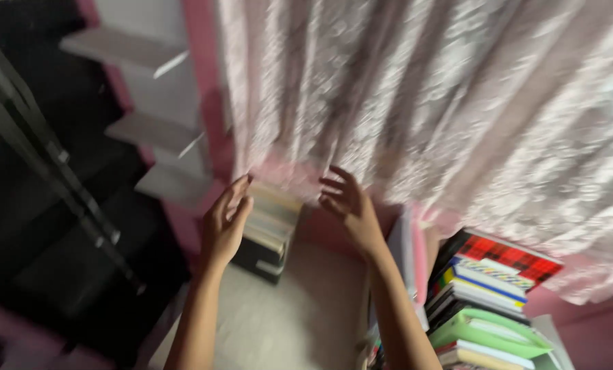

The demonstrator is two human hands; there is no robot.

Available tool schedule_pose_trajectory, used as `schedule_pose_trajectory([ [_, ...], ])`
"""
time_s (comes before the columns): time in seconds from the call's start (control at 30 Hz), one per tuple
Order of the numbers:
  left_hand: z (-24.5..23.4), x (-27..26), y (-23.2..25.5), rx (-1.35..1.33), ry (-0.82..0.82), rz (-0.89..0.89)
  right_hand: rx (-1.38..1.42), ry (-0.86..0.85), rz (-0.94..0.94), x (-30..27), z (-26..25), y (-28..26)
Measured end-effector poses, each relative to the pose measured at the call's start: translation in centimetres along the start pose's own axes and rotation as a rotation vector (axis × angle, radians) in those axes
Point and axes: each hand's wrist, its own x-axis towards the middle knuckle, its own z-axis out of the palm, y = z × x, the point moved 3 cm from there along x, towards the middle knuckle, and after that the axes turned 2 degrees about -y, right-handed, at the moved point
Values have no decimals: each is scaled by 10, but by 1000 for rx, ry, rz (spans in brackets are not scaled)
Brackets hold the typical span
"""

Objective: The person organizes a desk by placing folders into a beige file holder, arranging a spray bottle and pen holder, wiping the desk surface with a tissue, adjusting curtains, and stacking books on the desk.

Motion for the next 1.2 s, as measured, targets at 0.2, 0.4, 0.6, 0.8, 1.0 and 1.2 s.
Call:
schedule_pose_trajectory([
  [0.2,-60,-19,-40,-325,100,-67,-256,87,-36,11,43,41],
  [0.4,-131,6,-151,-23,378,-132,-419,107,62,26,97,125],
  [0.6,-169,23,-205,-103,17,-133,-544,343,169,31,169,185],
  [0.8,-202,38,-239,-88,-264,-117,-697,453,-4,25,224,201],
  [1.0,-195,45,-270,-108,-278,-189,-1010,615,110,9,191,224],
  [1.2,-152,57,-273,-27,-486,-198,-1006,615,5,-4,169,237],
])
